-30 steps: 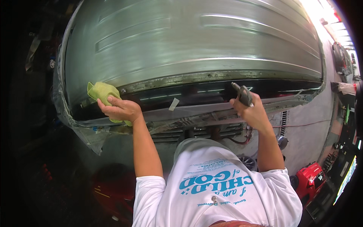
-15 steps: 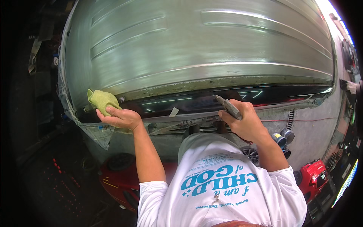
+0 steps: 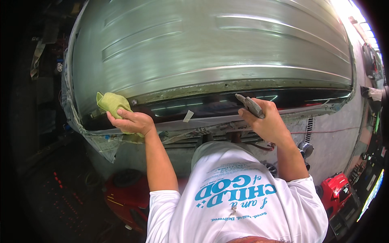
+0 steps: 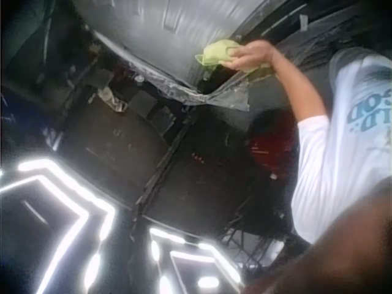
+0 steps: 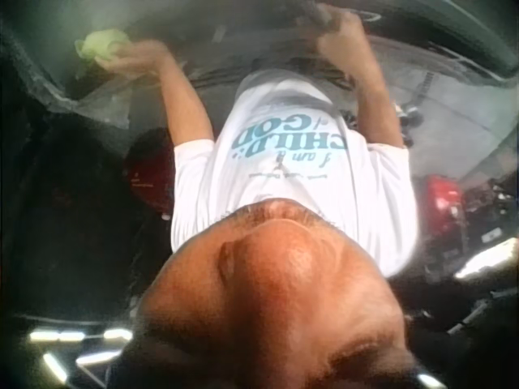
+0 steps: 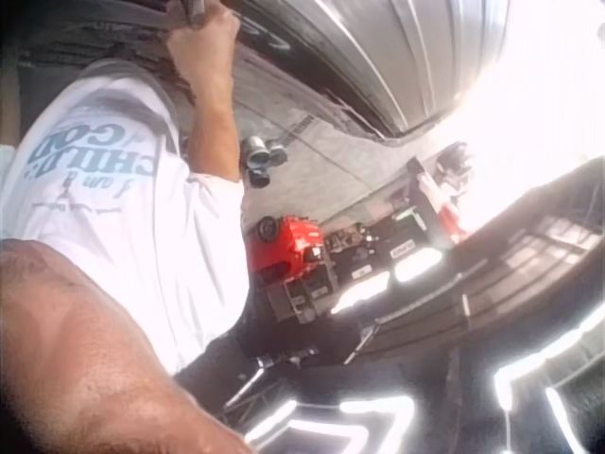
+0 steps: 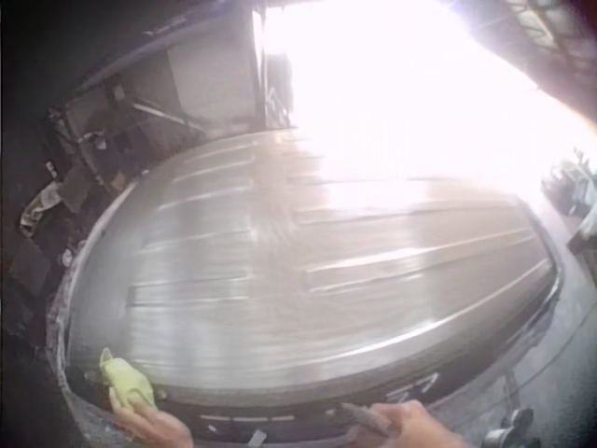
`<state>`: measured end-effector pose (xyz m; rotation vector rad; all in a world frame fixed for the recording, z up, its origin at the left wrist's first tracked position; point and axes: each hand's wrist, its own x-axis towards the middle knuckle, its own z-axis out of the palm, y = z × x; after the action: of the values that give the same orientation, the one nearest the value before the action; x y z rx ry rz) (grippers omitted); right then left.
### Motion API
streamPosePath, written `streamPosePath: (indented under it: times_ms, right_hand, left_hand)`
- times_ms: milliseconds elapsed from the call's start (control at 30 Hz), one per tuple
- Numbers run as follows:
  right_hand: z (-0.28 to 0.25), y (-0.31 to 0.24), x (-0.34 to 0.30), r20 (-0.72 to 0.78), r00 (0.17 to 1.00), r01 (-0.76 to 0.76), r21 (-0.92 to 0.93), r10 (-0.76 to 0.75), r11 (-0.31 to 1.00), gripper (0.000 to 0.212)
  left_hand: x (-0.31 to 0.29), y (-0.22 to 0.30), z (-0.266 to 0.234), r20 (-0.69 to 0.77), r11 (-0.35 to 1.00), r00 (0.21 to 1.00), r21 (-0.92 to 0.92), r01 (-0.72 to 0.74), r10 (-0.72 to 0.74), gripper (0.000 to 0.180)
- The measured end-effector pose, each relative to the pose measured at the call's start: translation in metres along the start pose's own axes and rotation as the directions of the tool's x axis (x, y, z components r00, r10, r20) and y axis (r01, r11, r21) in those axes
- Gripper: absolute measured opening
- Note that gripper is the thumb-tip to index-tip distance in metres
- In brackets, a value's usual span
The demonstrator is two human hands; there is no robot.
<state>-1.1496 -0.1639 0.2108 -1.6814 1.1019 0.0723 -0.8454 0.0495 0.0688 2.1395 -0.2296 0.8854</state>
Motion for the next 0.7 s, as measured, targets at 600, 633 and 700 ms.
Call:
streamPosePath:
  times_ms: [600, 633, 700]
  right_hand:
    - [0.003, -0.012, -0.030, -0.140, 0.984, 0.092, -0.147, -0.112, 0.985, 0.036]
    - [0.006, -0.013, -0.031, -0.141, 0.984, 0.089, -0.149, -0.111, 0.985, 0.036]
    - [0.011, -0.013, -0.033, -0.143, 0.984, 0.085, -0.153, -0.107, 0.985, 0.036]
  left_hand:
    - [-0.006, -0.002, -0.002, -0.008, 0.992, 0.996, 0.093, 0.084, -0.083, 0.052]
    - [-0.006, -0.001, -0.003, -0.004, 0.992, 0.996, 0.094, 0.088, -0.088, 0.052]
    - [-0.005, 0.001, -0.004, 0.004, 0.991, 0.995, 0.097, 0.097, -0.098, 0.052]
